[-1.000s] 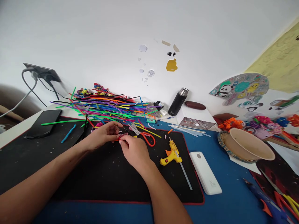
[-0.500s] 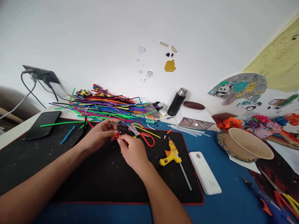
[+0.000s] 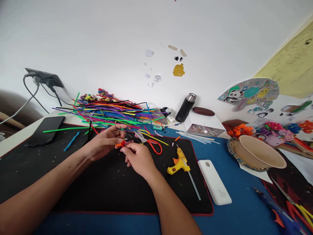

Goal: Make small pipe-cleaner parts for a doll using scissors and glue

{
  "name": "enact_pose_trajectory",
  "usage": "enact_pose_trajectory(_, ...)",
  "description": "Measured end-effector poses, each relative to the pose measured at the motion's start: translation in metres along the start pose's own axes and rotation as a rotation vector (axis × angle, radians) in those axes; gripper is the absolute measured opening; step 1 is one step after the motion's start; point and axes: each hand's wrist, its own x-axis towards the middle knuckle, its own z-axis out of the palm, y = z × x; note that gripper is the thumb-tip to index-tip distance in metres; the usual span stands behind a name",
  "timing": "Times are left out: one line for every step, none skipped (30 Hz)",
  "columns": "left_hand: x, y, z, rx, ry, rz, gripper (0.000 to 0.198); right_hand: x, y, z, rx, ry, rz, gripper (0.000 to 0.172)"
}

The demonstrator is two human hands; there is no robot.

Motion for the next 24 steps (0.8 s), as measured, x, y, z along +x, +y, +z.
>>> enact_pose_trajectory(-0.001,0.001,0.0,0.004,-0.019,-0.009,0.058,0.0,0.0,0.0,0.0,-0.015,0.002,0.021)
enact_pose_trajectory(-0.001,0.002,-0.001,0.009,-0.042,-0.018,0.059,0.0,0.0,-0.001,-0.001,-0.025,0.003,0.022)
enact_pose_trajectory(-0.002,0.002,-0.001,0.016,-0.067,-0.026,0.06,0.0,0.0,-0.001,-0.005,-0.033,0.004,0.022)
enact_pose_trajectory(-0.002,0.003,-0.002,0.026,-0.092,-0.034,0.06,0.0,-0.001,-0.001,-0.01,-0.04,0.004,0.022)
enact_pose_trajectory(-0.003,0.003,-0.003,0.038,-0.113,-0.041,0.061,0.0,-0.001,-0.002,-0.016,-0.046,0.006,0.022)
enact_pose_trajectory(-0.004,0.004,-0.004,0.051,-0.131,-0.046,0.061,0.0,-0.001,-0.002,-0.024,-0.05,0.007,0.022)
enact_pose_trajectory(-0.004,0.004,-0.004,0.066,-0.146,-0.05,0.061,0.0,0.0,-0.002,-0.032,-0.054,0.009,0.023)
enact_pose_trajectory(-0.005,0.005,-0.005,0.083,-0.159,-0.055,0.061,0.0,0.0,-0.002,-0.042,-0.056,0.009,0.023)
enact_pose_trajectory(-0.005,0.006,-0.006,0.1,-0.172,-0.061,0.061,0.0,0.001,-0.003,-0.051,-0.059,0.009,0.023)
enact_pose_trajectory(-0.005,0.006,-0.006,0.115,-0.184,-0.066,0.061,0.0,0.001,-0.003,-0.061,-0.061,0.01,0.024)
enact_pose_trajectory(-0.005,0.007,-0.007,0.129,-0.194,-0.069,0.06,0.0,0.002,-0.003,-0.07,-0.064,0.009,0.024)
enact_pose_trajectory(-0.005,0.008,-0.007,0.14,-0.198,-0.07,0.059,0.0,0.003,-0.004,-0.077,-0.068,0.009,0.025)
enact_pose_trajectory(-0.005,0.008,-0.006,0.146,-0.197,-0.067,0.058,0.0,0.004,-0.004,-0.08,-0.071,0.008,0.025)
enact_pose_trajectory(-0.005,0.008,-0.006,0.147,-0.191,-0.061,0.057,0.0,0.004,-0.004,-0.08,-0.071,0.006,0.024)
enact_pose_trajectory(-0.005,0.008,-0.006,0.145,-0.18,-0.054,0.056,0.0,0.005,-0.003,-0.077,-0.066,0.001,0.024)
enact_pose_trajectory(-0.005,0.008,-0.005,0.139,-0.167,-0.046,0.055,0.001,0.005,-0.003,-0.071,-0.056,-0.005,0.023)
enact_pose_trajectory(-0.004,0.007,-0.005,0.131,-0.151,-0.04,0.055,0.001,0.005,-0.003,-0.062,-0.041,-0.012,0.021)
enact_pose_trajectory(-0.004,0.005,-0.005,0.12,-0.133,-0.037,0.054,0.001,0.005,-0.002,-0.052,-0.023,-0.02,0.02)
enact_pose_trajectory(-0.003,0.004,-0.005,0.108,-0.114,-0.037,0.053,0.001,0.005,-0.002,-0.044,-0.004,-0.028,0.018)
enact_pose_trajectory(-0.002,0.002,-0.005,0.094,-0.093,-0.04,0.052,0.001,0.005,-0.001,-0.037,0.014,-0.038,0.016)
enact_pose_trajectory(-0.001,0.001,-0.005,0.078,-0.072,-0.044,0.051,0.002,0.004,-0.001,-0.034,0.032,-0.05,0.015)
enact_pose_trajectory(0.0,-0.001,-0.005,0.06,-0.052,-0.048,0.05,0.002,0.004,-0.001,-0.035,0.048,-0.061,0.013)
enact_pose_trajectory(0.0,-0.002,-0.005,0.041,-0.032,-0.052,0.05,0.002,0.004,0.0,-0.044,0.065,-0.074,0.013)
enact_pose_trajectory(0.001,-0.003,-0.005,0.021,-0.014,-0.054,0.05,0.002,0.004,0.0,-0.059,0.084,-0.087,0.012)
